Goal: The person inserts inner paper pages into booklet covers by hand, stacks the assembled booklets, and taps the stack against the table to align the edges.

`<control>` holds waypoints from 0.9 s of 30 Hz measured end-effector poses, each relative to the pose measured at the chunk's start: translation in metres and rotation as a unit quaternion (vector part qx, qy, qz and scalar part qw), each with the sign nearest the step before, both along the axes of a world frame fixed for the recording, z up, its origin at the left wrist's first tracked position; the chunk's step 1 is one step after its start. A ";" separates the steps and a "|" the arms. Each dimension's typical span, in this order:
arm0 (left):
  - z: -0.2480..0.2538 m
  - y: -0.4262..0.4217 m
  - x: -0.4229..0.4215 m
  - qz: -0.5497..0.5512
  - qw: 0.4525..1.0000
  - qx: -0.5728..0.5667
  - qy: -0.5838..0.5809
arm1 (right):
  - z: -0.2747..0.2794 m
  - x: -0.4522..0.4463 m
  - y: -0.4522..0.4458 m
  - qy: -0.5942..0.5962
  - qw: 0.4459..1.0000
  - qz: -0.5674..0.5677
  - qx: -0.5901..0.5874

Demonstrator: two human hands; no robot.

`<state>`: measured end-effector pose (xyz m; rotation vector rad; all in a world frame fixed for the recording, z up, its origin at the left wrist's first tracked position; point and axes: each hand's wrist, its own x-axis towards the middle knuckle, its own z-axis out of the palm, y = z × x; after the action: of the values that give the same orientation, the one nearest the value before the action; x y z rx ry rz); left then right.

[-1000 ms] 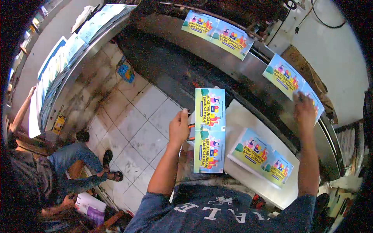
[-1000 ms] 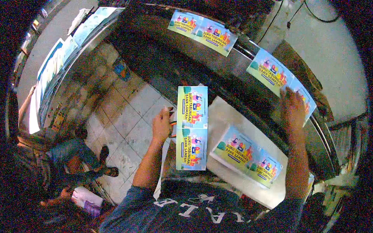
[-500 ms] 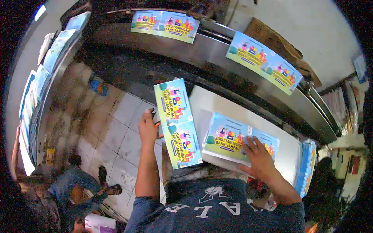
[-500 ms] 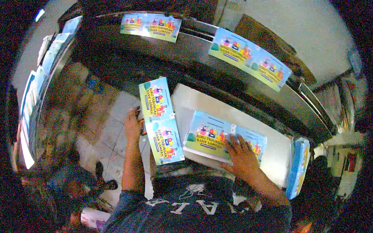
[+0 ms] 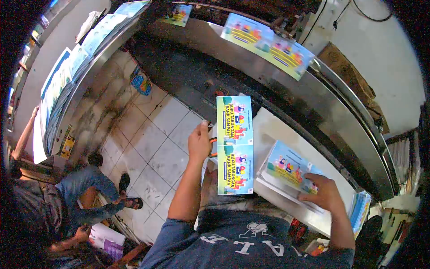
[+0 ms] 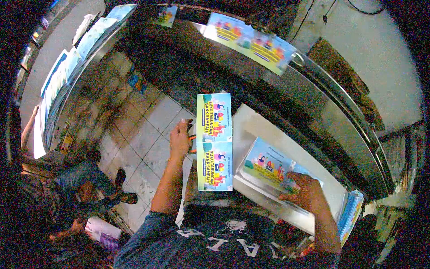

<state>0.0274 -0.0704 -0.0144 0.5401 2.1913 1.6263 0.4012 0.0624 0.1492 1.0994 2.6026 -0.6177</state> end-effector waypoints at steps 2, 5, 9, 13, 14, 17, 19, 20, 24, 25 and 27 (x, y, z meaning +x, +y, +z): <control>-0.006 0.000 -0.002 0.003 1.000 -0.008 -0.004 | 0.013 0.007 0.021 0.059 0.991 0.023 -0.119; 0.003 -0.002 0.000 0.001 1.000 -0.018 0.011 | 0.045 0.020 0.068 -0.054 0.998 -0.013 0.041; 0.004 -0.002 0.000 -0.009 1.000 -0.018 0.017 | 0.113 0.026 0.142 0.124 0.929 -0.244 0.248; 0.004 -0.002 0.000 -0.012 1.000 -0.015 0.018 | 0.136 -0.001 0.219 0.246 0.814 -0.053 0.523; 0.005 -0.001 0.001 -0.007 1.000 -0.019 0.013 | 0.128 -0.018 0.219 0.200 0.719 0.015 0.665; 0.009 -0.001 0.001 -0.001 0.999 -0.032 0.022 | 0.070 -0.063 0.206 0.120 0.785 -0.033 0.607; 0.010 -0.002 0.000 0.002 0.998 -0.044 0.036 | 0.019 -0.066 0.206 0.103 0.791 0.054 0.600; 0.008 -0.003 -0.001 -0.010 0.998 -0.048 0.033 | 0.008 -0.069 0.194 0.136 0.801 0.096 0.574; 0.001 -0.002 -0.001 -0.019 0.999 -0.041 0.000 | -0.008 -0.058 0.132 -0.006 0.924 -0.009 0.383; 0.001 -0.002 0.000 -0.022 0.999 -0.042 0.001 | -0.016 -0.045 0.118 0.041 0.929 0.001 0.369; 0.002 -0.001 0.001 -0.004 0.999 -0.023 -0.024 | -0.021 -0.020 0.079 0.073 0.956 0.001 0.285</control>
<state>0.0284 -0.0709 -0.0126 0.4915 2.1822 1.5640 0.3807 0.1413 0.1284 1.2336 3.0032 0.0787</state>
